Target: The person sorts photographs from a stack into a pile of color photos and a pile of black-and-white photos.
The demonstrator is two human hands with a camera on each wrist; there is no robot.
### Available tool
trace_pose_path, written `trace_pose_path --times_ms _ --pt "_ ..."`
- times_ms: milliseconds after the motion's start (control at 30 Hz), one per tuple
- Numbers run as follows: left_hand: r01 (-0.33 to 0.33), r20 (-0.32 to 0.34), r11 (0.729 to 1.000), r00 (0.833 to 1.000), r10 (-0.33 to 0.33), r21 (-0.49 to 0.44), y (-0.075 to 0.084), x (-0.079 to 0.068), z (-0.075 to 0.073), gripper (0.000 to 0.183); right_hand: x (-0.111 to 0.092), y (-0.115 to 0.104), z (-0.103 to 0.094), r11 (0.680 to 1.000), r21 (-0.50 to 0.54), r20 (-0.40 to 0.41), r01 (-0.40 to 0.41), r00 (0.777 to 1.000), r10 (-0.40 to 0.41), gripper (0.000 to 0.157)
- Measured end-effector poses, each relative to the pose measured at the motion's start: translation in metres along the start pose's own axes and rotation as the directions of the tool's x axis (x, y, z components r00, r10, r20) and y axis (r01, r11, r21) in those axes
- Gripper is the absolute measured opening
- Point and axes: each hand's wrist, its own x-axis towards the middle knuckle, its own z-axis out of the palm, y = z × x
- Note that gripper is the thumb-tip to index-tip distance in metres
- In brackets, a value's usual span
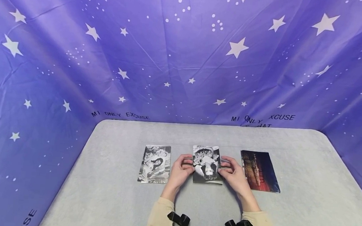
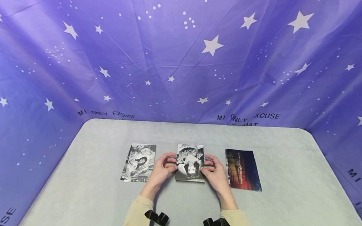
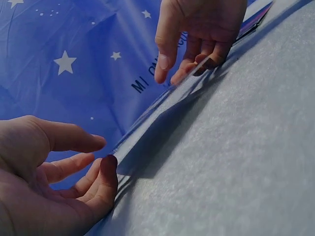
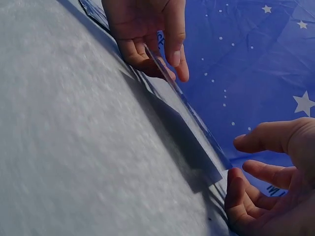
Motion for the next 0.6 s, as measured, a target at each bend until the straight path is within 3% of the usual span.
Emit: trace_pose_path --times_ms 200,333,433,533,600 --pt "-0.026 -0.012 1.0 1.0 0.026 -0.015 -0.021 0.006 -0.008 0.05 0.001 0.003 0.008 0.999 0.03 -0.003 0.032 0.999 -0.032 0.053" --pt "-0.133 0.016 0.99 0.991 0.134 -0.035 -0.026 0.005 -0.015 0.046 -0.001 0.005 0.012 0.989 0.083 0.006 0.126 0.992 -0.127 0.05" --pt "-0.173 0.033 0.983 0.984 0.175 -0.055 -0.027 0.002 -0.02 0.045 -0.001 0.005 0.014 0.981 0.134 0.012 0.139 0.99 -0.142 0.049" --pt "-0.127 0.024 0.991 0.992 0.128 -0.037 -0.024 0.0 -0.025 0.048 0.001 0.005 0.019 0.983 0.164 0.023 0.083 0.996 -0.088 0.051" --pt "-0.063 0.008 0.998 0.998 0.063 -0.027 -0.022 0.0 -0.028 0.051 0.002 0.003 0.023 0.987 0.156 0.039 0.028 0.999 -0.035 0.053"
